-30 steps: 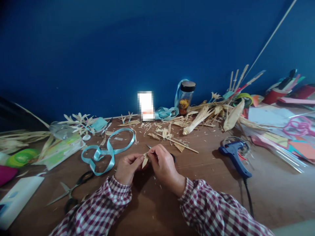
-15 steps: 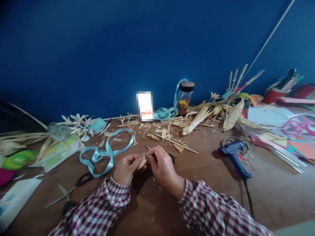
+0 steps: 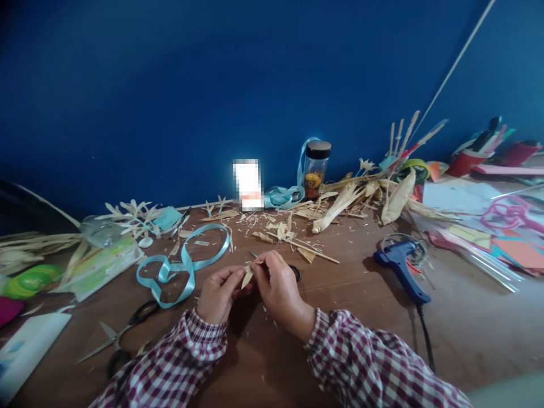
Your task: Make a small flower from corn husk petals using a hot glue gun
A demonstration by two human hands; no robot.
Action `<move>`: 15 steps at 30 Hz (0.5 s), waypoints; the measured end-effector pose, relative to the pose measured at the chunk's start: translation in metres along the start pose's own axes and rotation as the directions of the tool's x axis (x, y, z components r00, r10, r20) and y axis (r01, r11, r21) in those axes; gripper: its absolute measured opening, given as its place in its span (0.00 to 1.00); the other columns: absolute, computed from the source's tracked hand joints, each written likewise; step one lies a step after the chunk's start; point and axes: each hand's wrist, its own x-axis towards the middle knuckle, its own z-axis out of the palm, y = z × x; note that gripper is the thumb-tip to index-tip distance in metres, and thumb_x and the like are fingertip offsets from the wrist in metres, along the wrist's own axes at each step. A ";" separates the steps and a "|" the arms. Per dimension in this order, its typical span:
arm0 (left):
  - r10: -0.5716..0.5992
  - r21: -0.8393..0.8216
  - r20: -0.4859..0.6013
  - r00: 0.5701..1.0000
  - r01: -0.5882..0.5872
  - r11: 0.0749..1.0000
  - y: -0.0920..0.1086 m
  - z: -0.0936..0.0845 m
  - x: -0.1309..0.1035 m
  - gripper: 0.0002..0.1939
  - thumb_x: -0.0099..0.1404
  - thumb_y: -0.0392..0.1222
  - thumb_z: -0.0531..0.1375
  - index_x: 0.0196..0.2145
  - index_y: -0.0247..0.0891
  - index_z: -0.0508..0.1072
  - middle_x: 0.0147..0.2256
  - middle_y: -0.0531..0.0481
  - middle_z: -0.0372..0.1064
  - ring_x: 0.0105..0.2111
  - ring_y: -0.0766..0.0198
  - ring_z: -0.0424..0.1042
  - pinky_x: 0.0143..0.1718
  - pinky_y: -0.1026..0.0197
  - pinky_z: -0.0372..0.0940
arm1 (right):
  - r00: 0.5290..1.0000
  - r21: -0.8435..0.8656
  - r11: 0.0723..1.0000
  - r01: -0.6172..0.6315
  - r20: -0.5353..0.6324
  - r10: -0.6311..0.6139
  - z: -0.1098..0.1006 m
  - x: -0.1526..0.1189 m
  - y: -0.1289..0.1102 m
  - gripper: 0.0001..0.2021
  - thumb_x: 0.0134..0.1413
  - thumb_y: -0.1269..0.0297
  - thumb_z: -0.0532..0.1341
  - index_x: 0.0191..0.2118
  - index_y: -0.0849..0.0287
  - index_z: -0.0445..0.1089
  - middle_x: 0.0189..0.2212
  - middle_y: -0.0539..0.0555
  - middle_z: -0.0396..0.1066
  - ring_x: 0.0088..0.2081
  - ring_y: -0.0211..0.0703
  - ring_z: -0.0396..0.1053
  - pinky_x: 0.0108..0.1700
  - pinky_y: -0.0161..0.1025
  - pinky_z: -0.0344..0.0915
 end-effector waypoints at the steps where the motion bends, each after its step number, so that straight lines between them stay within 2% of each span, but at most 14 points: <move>1: -0.001 -0.010 0.012 1.000 0.001 1.000 0.001 0.000 0.000 0.12 0.52 0.47 0.65 0.29 0.34 0.76 0.23 0.52 0.73 0.22 0.69 0.70 0.25 0.67 0.69 | 1.000 -0.004 1.000 -0.002 -0.002 0.002 -0.001 0.000 0.000 0.04 0.57 0.68 0.53 0.33 0.57 0.62 0.30 0.53 0.66 0.33 0.42 0.64 0.36 0.37 0.59; 8: -0.057 -0.015 -0.002 0.998 0.057 0.998 0.007 0.004 -0.003 0.14 0.45 0.46 0.69 0.25 0.32 0.76 0.20 0.52 0.71 0.19 0.69 0.70 0.22 0.68 0.69 | 1.000 -0.020 1.000 -0.020 -0.009 0.020 0.000 0.000 0.003 0.03 0.57 0.69 0.53 0.33 0.58 0.63 0.30 0.53 0.66 0.33 0.42 0.64 0.35 0.36 0.59; 15: -0.048 -0.035 -0.019 0.999 0.048 0.998 0.007 0.006 -0.004 0.15 0.44 0.47 0.69 0.23 0.32 0.74 0.18 0.54 0.68 0.18 0.71 0.68 0.21 0.69 0.67 | 0.999 -0.021 0.999 -0.026 -0.023 0.026 0.002 0.000 0.004 0.04 0.57 0.69 0.53 0.31 0.58 0.62 0.29 0.52 0.66 0.32 0.41 0.64 0.35 0.35 0.59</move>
